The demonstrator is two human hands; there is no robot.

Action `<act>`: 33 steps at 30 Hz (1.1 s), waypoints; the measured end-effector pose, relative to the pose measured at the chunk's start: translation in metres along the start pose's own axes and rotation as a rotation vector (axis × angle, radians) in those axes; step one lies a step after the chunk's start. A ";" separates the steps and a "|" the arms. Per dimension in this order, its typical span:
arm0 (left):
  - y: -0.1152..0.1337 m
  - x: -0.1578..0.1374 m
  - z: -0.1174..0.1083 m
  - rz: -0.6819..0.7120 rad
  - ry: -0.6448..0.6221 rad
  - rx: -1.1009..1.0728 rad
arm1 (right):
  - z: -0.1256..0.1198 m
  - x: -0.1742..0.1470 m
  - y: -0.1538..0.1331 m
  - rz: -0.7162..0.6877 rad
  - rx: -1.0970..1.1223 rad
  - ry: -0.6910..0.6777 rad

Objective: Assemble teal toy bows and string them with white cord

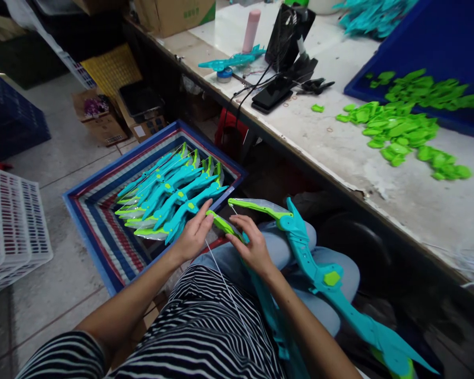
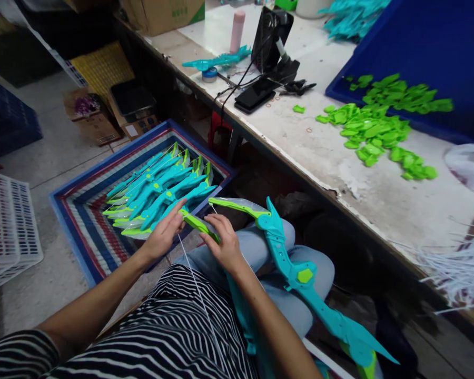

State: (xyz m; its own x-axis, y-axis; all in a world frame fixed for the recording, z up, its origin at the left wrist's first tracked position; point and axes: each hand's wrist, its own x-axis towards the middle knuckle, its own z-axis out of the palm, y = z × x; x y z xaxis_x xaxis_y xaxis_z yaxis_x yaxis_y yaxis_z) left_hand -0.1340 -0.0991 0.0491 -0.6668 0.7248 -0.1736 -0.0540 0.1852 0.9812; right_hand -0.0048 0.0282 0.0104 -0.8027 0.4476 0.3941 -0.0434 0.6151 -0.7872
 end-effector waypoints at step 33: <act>0.057 0.005 -0.017 0.293 0.112 0.384 | 0.030 0.034 -0.058 -0.108 0.093 0.231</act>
State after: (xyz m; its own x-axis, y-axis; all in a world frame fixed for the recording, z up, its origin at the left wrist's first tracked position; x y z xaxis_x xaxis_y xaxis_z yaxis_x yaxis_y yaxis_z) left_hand -0.1526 -0.0962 0.1061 -0.6900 0.7111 0.1354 0.4113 0.2313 0.8817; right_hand -0.0476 -0.0119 0.0555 -0.6340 0.5257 0.5672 -0.1839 0.6099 -0.7709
